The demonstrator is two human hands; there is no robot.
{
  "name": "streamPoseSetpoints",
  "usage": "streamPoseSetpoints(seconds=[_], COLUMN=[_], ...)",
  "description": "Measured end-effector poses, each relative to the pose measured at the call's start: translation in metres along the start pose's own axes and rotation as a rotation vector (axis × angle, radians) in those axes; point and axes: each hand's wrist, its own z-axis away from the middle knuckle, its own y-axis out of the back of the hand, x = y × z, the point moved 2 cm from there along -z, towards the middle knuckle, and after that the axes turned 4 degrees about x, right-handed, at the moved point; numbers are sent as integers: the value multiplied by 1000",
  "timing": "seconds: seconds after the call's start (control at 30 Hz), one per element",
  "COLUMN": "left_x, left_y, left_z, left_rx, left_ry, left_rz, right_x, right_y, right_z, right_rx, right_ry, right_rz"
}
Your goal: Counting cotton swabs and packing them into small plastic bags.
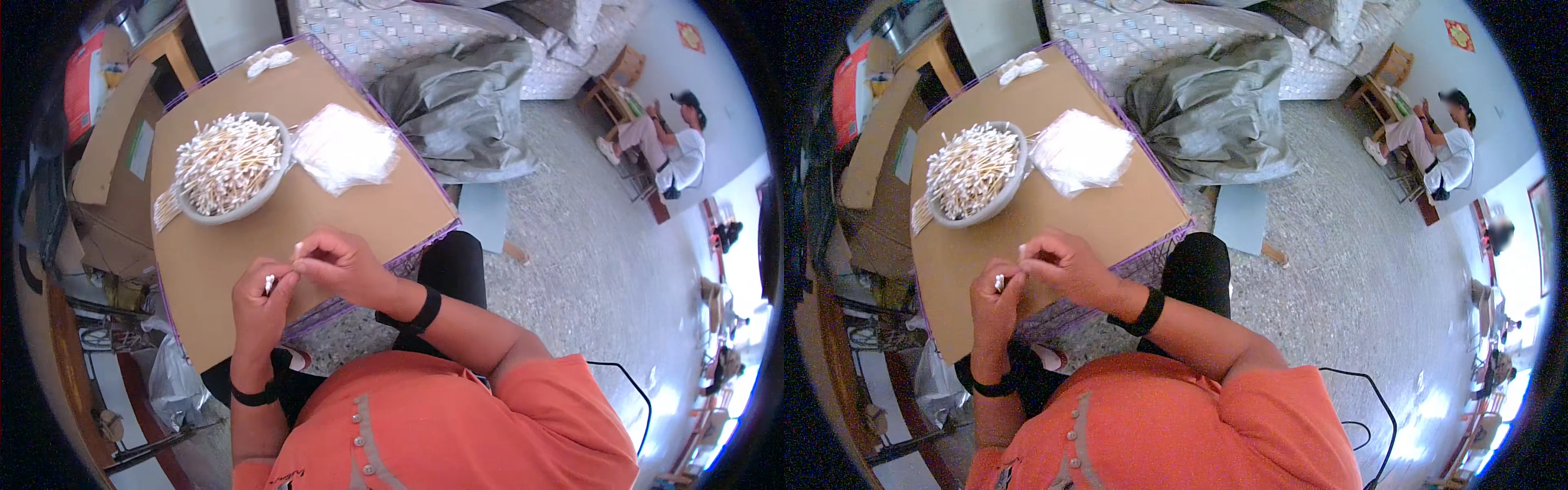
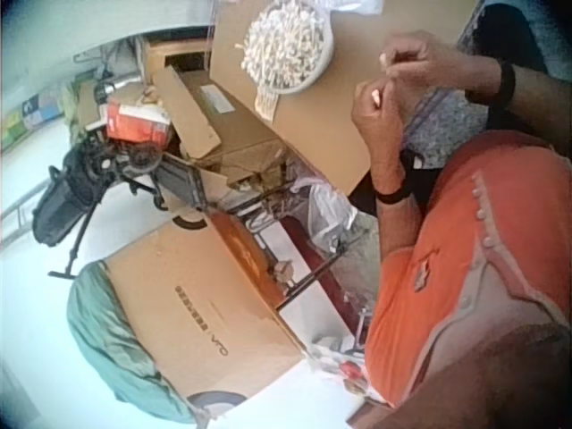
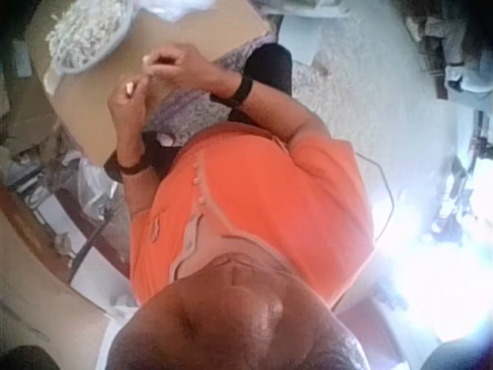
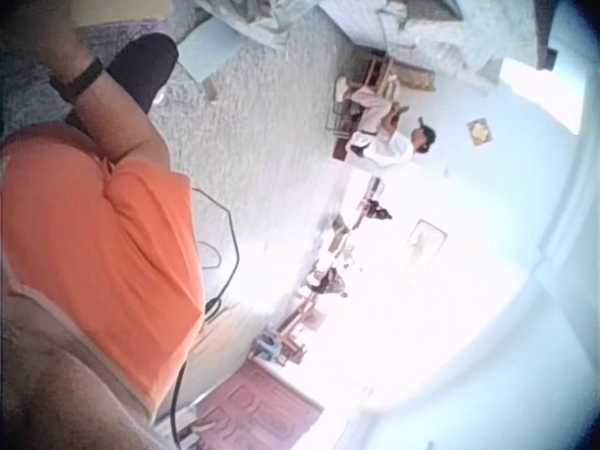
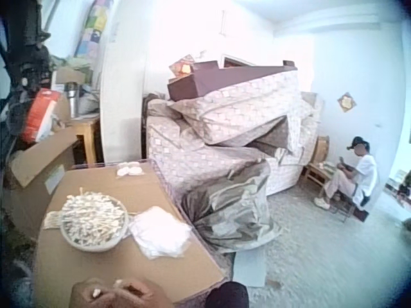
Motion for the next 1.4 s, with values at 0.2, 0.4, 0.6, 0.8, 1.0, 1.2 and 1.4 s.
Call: streamPoseSetpoints(seconds=[0.2,0.4,0.6,0.8,1.0,1.2,1.4], left_x=[-6,-13,-11,-12,-15,-13,-13], left_y=[-2,12,3,7,9,10,14], left_z=[2,14,7,9,7,8,10], left_rx=[16,234,153,58,33,64,239], left_ry=[134,401,405,283,286,313,434], left_rz=[84,509,433,619,603,520,843], right_x=[-9,-10,-26,-21,-19,-17,-22], right_y=[-1,-15,-6,-11,-13,-16,-17], right_z=[-2,-1,2,3,0,0,2], right_rx=[-117,-228,-226,-244,-248,-229,-208], right_ry=[361,130,83,64,59,51,117], right_rz=[291,232,390,395,457,441,460])
